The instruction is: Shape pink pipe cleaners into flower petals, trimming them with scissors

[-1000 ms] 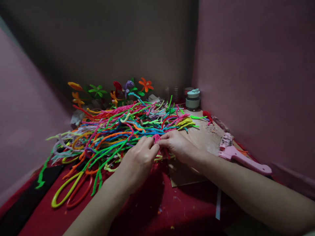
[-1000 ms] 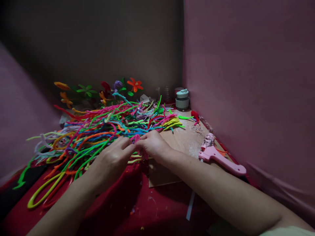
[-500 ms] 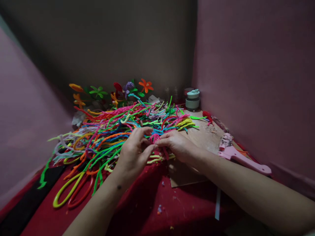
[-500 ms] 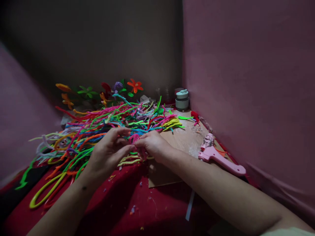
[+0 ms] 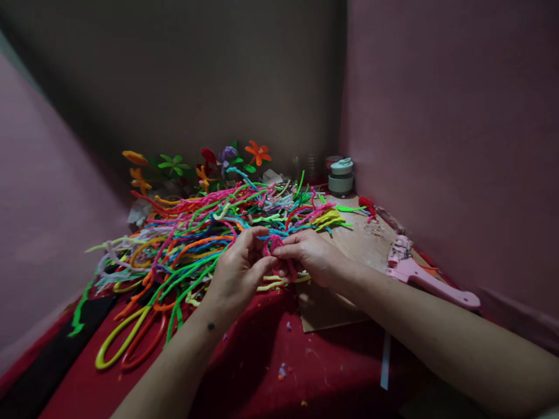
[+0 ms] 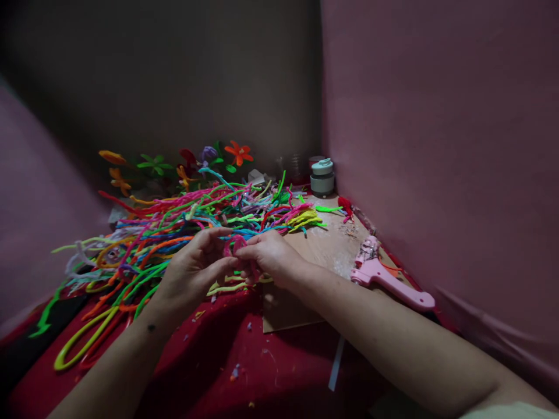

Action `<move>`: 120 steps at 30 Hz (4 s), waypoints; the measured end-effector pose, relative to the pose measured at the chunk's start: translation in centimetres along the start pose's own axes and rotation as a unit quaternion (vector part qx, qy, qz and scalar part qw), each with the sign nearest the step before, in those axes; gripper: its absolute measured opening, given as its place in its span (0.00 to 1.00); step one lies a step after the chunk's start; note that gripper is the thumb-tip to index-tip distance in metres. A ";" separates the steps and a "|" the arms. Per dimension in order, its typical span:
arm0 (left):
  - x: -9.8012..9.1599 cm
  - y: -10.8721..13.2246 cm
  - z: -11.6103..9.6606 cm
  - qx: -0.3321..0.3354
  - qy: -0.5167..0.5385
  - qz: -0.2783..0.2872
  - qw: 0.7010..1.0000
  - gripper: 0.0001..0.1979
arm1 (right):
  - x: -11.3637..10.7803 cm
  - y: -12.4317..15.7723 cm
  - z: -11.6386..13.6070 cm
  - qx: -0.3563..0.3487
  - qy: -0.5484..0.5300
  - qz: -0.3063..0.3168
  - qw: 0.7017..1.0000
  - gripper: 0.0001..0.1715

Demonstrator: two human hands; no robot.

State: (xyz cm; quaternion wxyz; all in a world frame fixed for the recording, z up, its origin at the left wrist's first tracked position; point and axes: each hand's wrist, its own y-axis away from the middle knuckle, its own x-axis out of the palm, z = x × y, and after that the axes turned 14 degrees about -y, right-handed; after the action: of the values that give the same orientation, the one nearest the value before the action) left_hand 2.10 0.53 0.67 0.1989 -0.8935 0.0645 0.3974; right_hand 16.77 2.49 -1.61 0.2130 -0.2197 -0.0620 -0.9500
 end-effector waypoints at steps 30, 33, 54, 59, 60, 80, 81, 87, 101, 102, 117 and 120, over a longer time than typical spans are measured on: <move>-0.3 -0.1 0.3 -0.004 0.081 0.102 0.992 0.15 | 0.1 0.0 0.8 0.060 -0.190 -0.023 0.980 0.06; -0.8 0.0 0.1 -0.015 0.107 0.142 0.984 0.18 | 0.2 0.1 0.7 0.060 -0.190 -0.028 0.979 0.07; 0.3 -0.5 1.3 -0.155 0.406 0.168 0.885 0.14 | 0.3 0.0 0.1 0.021 -0.199 -0.066 0.978 0.04; 0.7 -0.5 0.7 -0.140 0.416 0.164 0.883 0.12 | 0.3 0.0 0.1 0.007 -0.168 -0.037 0.985 0.07; 0.7 -0.5 0.7 -0.134 0.402 0.153 0.893 0.11 | 0.3 0.0 0.0 -0.001 -0.159 -0.040 0.987 0.07; 0.8 -0.2 0.6 -0.173 0.343 0.126 0.915 0.09 | 0.6 0.0 0.0 -0.074 -0.117 -0.099 0.985 0.13; 0.8 -0.2 0.7 -0.170 0.354 0.130 0.910 0.09 | 0.5 0.0 -0.1 -0.077 -0.121 -0.098 0.985 0.13; 0.7 -0.4 0.6 -0.146 0.359 0.117 0.914 0.09 | 0.2 -0.1 -0.3 -0.052 -0.144 -0.059 0.987 0.13; 0.4 -1.0 1.6 -0.136 0.312 0.072 0.938 0.08 | 0.8 0.6 0.7 -0.080 -0.095 -0.032 0.992 0.12; 0.4 -1.0 1.5 -0.139 0.311 0.070 0.937 0.08 | 0.9 0.6 0.8 -0.099 -0.104 -0.035 0.989 0.12; 0.5 -0.4 -0.7 -0.169 0.285 0.070 0.941 0.02 | 1.0 0.6 0.3 -0.179 -0.008 -0.089 0.980 0.11; 0.6 -0.5 -0.7 -0.164 0.294 0.069 0.939 0.02 | 1.0 0.7 0.3 -0.193 0.028 -0.099 0.976 0.10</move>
State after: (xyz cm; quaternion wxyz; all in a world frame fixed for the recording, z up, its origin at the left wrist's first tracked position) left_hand 3.10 0.72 0.81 -0.0058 -0.9841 0.1158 0.1344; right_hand 16.38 1.58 -0.92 0.0729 -0.2223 0.1070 -0.9663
